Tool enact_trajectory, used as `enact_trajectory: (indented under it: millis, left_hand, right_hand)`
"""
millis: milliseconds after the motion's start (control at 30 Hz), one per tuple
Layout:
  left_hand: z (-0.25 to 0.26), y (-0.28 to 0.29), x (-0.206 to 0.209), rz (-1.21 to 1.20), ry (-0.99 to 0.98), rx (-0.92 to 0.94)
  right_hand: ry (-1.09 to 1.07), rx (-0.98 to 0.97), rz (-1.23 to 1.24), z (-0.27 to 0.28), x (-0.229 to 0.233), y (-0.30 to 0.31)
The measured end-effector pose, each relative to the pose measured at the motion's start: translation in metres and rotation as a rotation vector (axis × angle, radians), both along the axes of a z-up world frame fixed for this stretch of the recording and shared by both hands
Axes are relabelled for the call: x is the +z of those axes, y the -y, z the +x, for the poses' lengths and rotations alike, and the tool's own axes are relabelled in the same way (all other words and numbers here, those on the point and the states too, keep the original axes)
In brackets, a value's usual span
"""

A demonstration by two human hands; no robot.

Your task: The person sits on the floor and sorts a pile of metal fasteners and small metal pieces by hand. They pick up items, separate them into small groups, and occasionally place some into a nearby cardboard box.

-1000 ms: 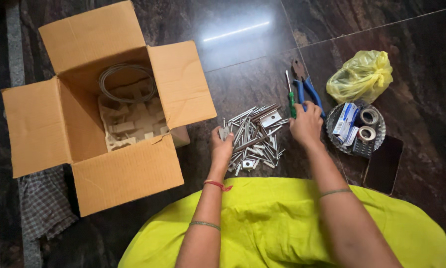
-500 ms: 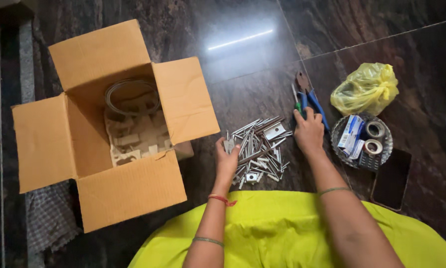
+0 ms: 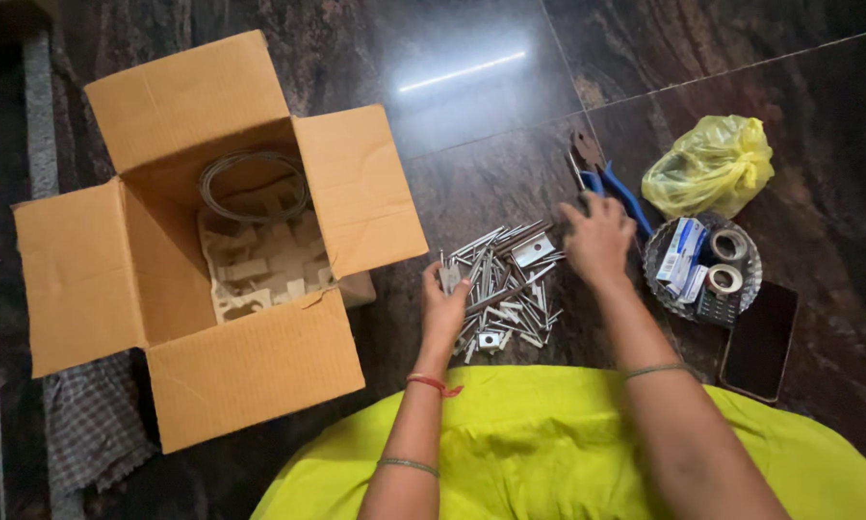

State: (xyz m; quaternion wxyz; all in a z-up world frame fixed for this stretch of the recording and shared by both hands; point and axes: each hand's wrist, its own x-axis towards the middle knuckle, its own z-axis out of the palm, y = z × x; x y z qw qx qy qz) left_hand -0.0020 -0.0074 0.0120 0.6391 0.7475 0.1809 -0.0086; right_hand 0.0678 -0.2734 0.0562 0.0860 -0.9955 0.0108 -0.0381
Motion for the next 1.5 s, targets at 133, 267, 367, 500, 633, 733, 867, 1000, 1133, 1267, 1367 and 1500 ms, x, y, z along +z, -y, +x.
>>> enact_trajectory:
  millis: [133, 267, 367, 500, 633, 733, 867, 1000, 1133, 1267, 1367, 1500]
  left_hand:
    - [0.000, 0.001, -0.001, -0.187, -0.066, 0.027]
    - [-0.002, -0.004, -0.009, 0.058, 0.058, -0.003]
    - [-0.003, -0.009, -0.024, 0.263, 0.090, 0.023]
    - [0.001, -0.021, -0.047, 0.347, 0.122, 0.058]
    - [0.005, -0.019, -0.049, 0.352, 0.318, -0.023]
    - [-0.002, -0.013, -0.029, 0.329, 0.194, -0.086]
    - [-0.009, -0.009, 0.002, 0.329, 0.008, -0.131]
    - [-0.012, -0.007, 0.015, 0.375, 0.012, -0.178]
    - [-0.013, -0.006, 0.014, 0.350, 0.157, -0.159]
    - [-0.007, -0.010, 0.000, 0.380, 0.112, -0.154]
    - [-0.002, -0.016, -0.018, 0.237, 0.160, -0.133]
    - [-0.004, -0.027, -0.046, -0.233, 0.010, -0.096]
  right_hand:
    - [-0.046, 0.295, 0.386, -0.003, -0.006, -0.034]
    - [-0.232, 0.238, 0.111, -0.011, -0.005, -0.061]
    - [-0.270, 0.231, 0.019, -0.015, 0.000, -0.072]
    - [-0.296, 0.232, 0.006, -0.018, 0.007, -0.078]
    - [-0.274, 0.267, 0.013, -0.026, 0.012, -0.079]
    - [-0.272, 0.277, 0.000, -0.033, 0.015, -0.079]
    - [-0.298, 0.280, 0.005, -0.042, 0.017, -0.076]
    - [-0.347, 0.286, 0.007, -0.050, 0.015, -0.070]
    - [-0.322, 0.329, 0.004, -0.058, 0.014, -0.065]
    - [-0.252, 0.331, 0.007, -0.064, 0.020, -0.062]
    - [-0.321, 0.289, 0.061, -0.066, 0.031, -0.057]
    - [-0.345, 0.284, 0.202, -0.076, 0.041, -0.044]
